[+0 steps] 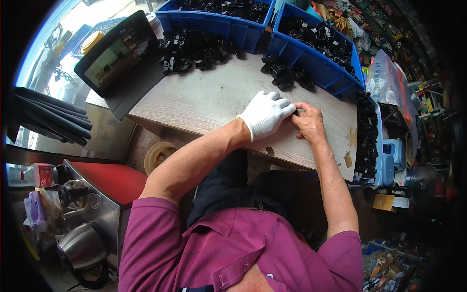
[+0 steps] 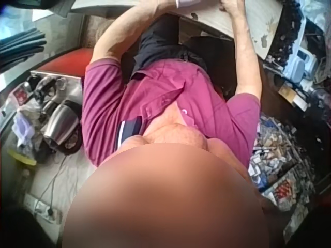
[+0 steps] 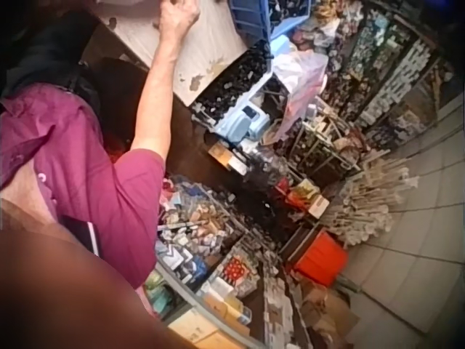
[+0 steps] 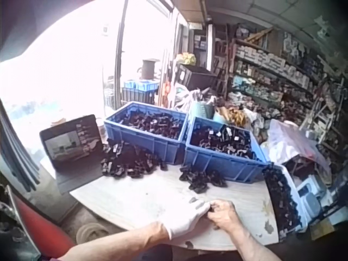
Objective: Sorting and inspecting small black plastic hardware components at a workbench.
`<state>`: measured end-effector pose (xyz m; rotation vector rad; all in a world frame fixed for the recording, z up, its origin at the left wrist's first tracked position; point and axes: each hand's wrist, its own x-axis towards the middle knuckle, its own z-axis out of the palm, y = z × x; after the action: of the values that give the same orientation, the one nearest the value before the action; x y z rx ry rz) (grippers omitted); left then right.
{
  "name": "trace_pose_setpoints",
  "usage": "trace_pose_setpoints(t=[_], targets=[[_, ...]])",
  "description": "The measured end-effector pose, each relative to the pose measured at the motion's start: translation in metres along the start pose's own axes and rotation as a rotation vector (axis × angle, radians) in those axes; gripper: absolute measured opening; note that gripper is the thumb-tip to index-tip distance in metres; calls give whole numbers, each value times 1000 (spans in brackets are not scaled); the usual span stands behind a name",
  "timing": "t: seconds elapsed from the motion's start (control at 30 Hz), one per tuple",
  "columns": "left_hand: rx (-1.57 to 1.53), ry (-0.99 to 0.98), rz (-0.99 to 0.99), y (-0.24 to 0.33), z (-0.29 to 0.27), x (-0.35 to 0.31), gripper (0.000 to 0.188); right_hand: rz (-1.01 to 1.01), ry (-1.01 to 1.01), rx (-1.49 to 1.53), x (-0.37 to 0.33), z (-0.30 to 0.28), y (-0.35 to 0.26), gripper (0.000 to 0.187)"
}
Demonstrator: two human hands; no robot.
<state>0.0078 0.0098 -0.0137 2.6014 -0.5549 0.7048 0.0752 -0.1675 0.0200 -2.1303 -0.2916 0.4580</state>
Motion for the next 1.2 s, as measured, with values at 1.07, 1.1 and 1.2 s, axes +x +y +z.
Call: trace_pose_setpoints(t=[1.07, 1.1, 1.2], targets=[[415, 199, -343, -78, -65, -62, 7, 244, 752, 553, 20, -139, 76, 34], [407, 201, -339, -77, -63, -60, 7, 244, 667, 542, 20, -131, 71, 34], [444, 160, -319, -73, -57, -55, 10, 194, 496, 489, 26, -102, 56, 33]])
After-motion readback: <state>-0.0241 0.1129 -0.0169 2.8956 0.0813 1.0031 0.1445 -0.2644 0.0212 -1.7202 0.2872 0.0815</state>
